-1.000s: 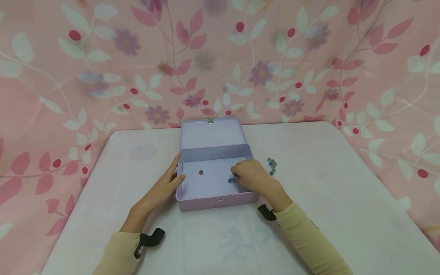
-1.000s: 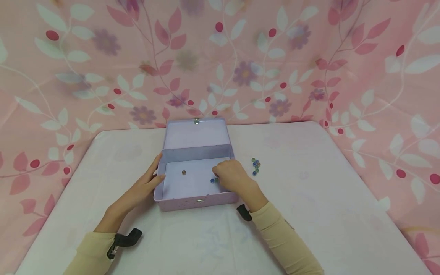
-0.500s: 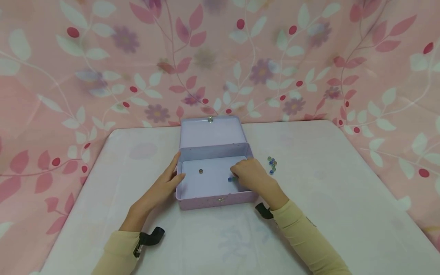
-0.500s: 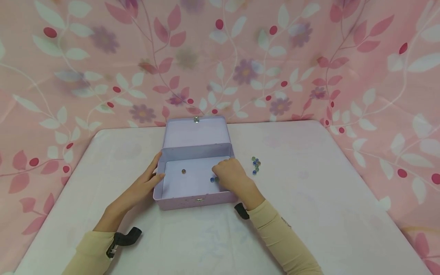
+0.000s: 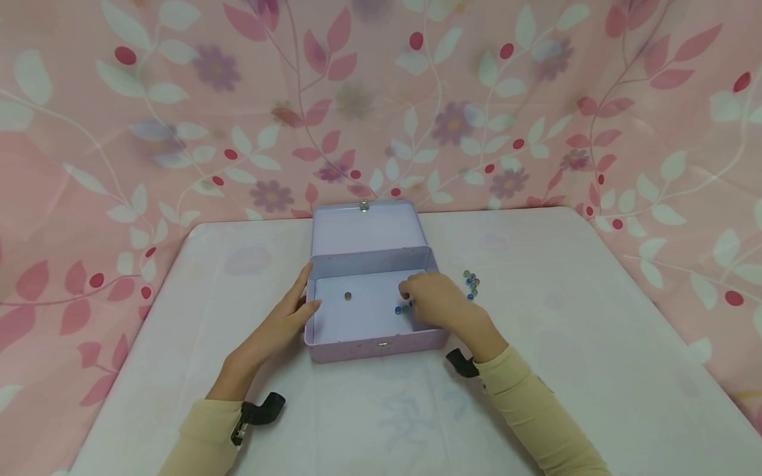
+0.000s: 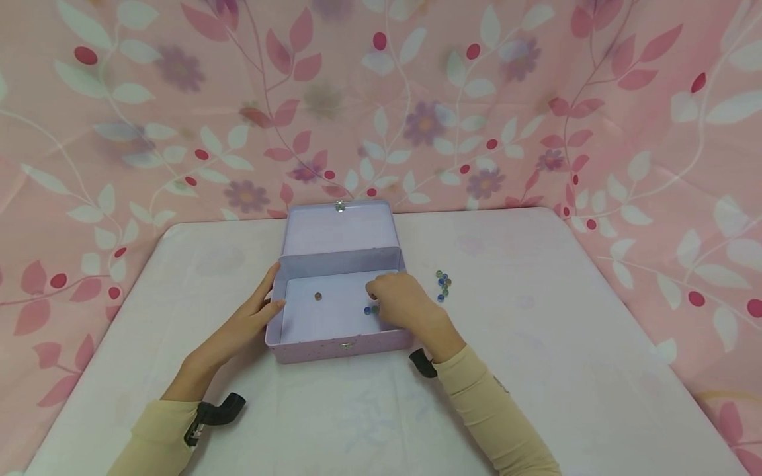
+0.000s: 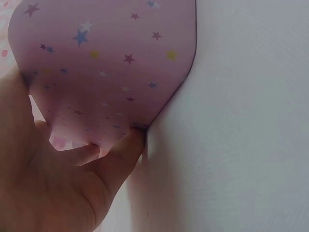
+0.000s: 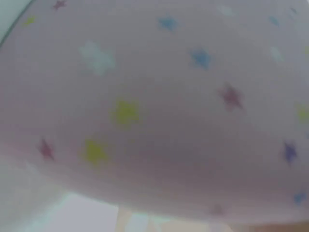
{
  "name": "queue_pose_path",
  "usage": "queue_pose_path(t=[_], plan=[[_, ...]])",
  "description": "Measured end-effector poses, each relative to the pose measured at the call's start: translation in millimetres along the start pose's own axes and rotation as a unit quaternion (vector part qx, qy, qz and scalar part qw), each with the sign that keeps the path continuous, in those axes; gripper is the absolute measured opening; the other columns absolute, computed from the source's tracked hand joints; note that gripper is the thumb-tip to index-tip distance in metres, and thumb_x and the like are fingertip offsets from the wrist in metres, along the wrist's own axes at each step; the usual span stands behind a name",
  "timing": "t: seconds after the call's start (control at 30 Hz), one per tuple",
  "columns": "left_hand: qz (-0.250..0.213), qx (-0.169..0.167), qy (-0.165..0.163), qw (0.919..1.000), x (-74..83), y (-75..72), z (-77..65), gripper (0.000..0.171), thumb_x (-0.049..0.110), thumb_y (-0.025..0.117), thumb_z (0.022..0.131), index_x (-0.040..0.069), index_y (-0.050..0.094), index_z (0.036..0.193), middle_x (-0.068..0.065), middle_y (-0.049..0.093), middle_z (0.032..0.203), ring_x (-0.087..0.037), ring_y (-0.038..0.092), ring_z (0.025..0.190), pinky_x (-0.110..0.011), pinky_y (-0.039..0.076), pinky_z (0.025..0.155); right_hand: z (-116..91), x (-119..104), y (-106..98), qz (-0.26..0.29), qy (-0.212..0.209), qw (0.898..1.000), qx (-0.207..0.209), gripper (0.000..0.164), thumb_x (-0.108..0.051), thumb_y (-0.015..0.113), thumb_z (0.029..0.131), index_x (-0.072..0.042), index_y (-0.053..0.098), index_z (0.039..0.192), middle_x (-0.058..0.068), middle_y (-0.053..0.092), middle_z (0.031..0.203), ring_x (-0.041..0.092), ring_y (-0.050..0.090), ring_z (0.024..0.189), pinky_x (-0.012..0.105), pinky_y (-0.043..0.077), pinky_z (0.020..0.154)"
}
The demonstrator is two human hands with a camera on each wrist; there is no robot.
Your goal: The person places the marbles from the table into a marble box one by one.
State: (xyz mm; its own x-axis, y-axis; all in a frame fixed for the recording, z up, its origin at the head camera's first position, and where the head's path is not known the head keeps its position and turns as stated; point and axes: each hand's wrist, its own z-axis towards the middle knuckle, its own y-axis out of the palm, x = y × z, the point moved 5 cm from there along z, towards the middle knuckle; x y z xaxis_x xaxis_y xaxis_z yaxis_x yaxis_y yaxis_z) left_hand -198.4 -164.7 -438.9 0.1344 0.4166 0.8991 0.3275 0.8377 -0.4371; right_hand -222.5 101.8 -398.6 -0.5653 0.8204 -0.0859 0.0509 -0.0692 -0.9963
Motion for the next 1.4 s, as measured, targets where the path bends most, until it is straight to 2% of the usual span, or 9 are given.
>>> queue_pose_path(t=[0.13, 0.33, 0.57, 0.87, 1.07, 1.27, 1.4], plan=[[0.003, 0.001, 0.004, 1.0000, -0.3, -0.2, 0.7, 0.073, 0.033, 0.045, 0.105, 0.040, -0.005, 0.159, 0.004, -0.005, 0.169, -0.051, 0.018, 0.149, -0.067, 0.024, 0.115, -3, 4, -6, 0.048, 0.008, 0.999, -0.010, 0.024, 0.004, 0.060, 0.088, -0.010, 0.073, 0.102, 0.002, 0.072, 0.099, 0.018, 0.066, 0.091, 0.035, 0.056, 0.082], [0.009, 0.002, 0.005, 0.9999, 0.0, -0.4, 0.1, 0.073, 0.033, 0.045, 0.105, 0.043, -0.005, 0.158, 0.005, -0.005, 0.169, -0.051, 0.017, 0.150, -0.067, 0.021, 0.116, -11, 8, -20, 0.084, 0.002, 0.996, 0.022, 0.024, 0.004, 0.057, 0.089, -0.006, 0.073, 0.104, 0.005, 0.073, 0.101, 0.021, 0.065, 0.096, 0.038, 0.055, 0.083], [0.005, 0.000, 0.002, 1.0000, -1.0, 0.7, 0.2, 0.073, 0.032, 0.044, 0.105, 0.042, -0.005, 0.158, 0.007, -0.005, 0.168, -0.051, 0.016, 0.150, -0.067, 0.021, 0.116, -19, 26, -37, 0.104, 0.015, 0.991, 0.080, 0.022, 0.005, 0.060, 0.087, -0.007, 0.072, 0.101, 0.008, 0.072, 0.101, 0.021, 0.064, 0.096, 0.038, 0.056, 0.087], [0.006, 0.002, 0.000, 1.0000, -4.0, 0.8, 1.5, 0.072, 0.032, 0.044, 0.105, 0.045, -0.005, 0.157, 0.007, -0.005, 0.169, -0.049, 0.015, 0.150, -0.067, 0.021, 0.116, -26, 46, -49, 0.115, 0.033, 0.987, 0.110, 0.019, 0.003, 0.062, 0.088, -0.008, 0.072, 0.100, 0.006, 0.070, 0.098, 0.021, 0.063, 0.096, 0.040, 0.055, 0.087], [0.005, 0.002, 0.002, 1.0000, -4.1, 0.1, 0.7, 0.072, 0.035, 0.044, 0.105, 0.044, -0.005, 0.158, 0.007, -0.005, 0.168, -0.049, 0.013, 0.151, -0.068, 0.020, 0.116, -30, 62, -51, 0.112, 0.075, 0.987, 0.083, 0.019, 0.002, 0.061, 0.088, -0.005, 0.071, 0.102, 0.007, 0.067, 0.090, 0.023, 0.060, 0.086, 0.041, 0.052, 0.079], [0.002, 0.001, 0.006, 1.0000, -2.7, -0.1, 0.6, 0.072, 0.033, 0.044, 0.105, 0.043, -0.005, 0.158, 0.006, -0.005, 0.169, -0.049, 0.012, 0.151, -0.068, 0.021, 0.115, -35, 79, -43, 0.107, 0.110, 0.988, 0.024, 0.025, 0.000, 0.058, 0.085, -0.003, 0.070, 0.107, 0.005, 0.062, 0.079, 0.020, 0.056, 0.074, 0.038, 0.049, 0.071], [0.002, 0.000, 0.006, 1.0000, -2.5, 0.3, 1.1, 0.073, 0.031, 0.044, 0.105, 0.043, -0.005, 0.158, 0.006, -0.005, 0.169, -0.050, 0.013, 0.151, -0.068, 0.022, 0.115, -40, 89, -35, 0.117, 0.133, 0.984, -0.015, 0.029, 0.000, 0.057, 0.084, -0.002, 0.069, 0.111, 0.006, 0.067, 0.082, 0.020, 0.060, 0.074, 0.039, 0.050, 0.071]])
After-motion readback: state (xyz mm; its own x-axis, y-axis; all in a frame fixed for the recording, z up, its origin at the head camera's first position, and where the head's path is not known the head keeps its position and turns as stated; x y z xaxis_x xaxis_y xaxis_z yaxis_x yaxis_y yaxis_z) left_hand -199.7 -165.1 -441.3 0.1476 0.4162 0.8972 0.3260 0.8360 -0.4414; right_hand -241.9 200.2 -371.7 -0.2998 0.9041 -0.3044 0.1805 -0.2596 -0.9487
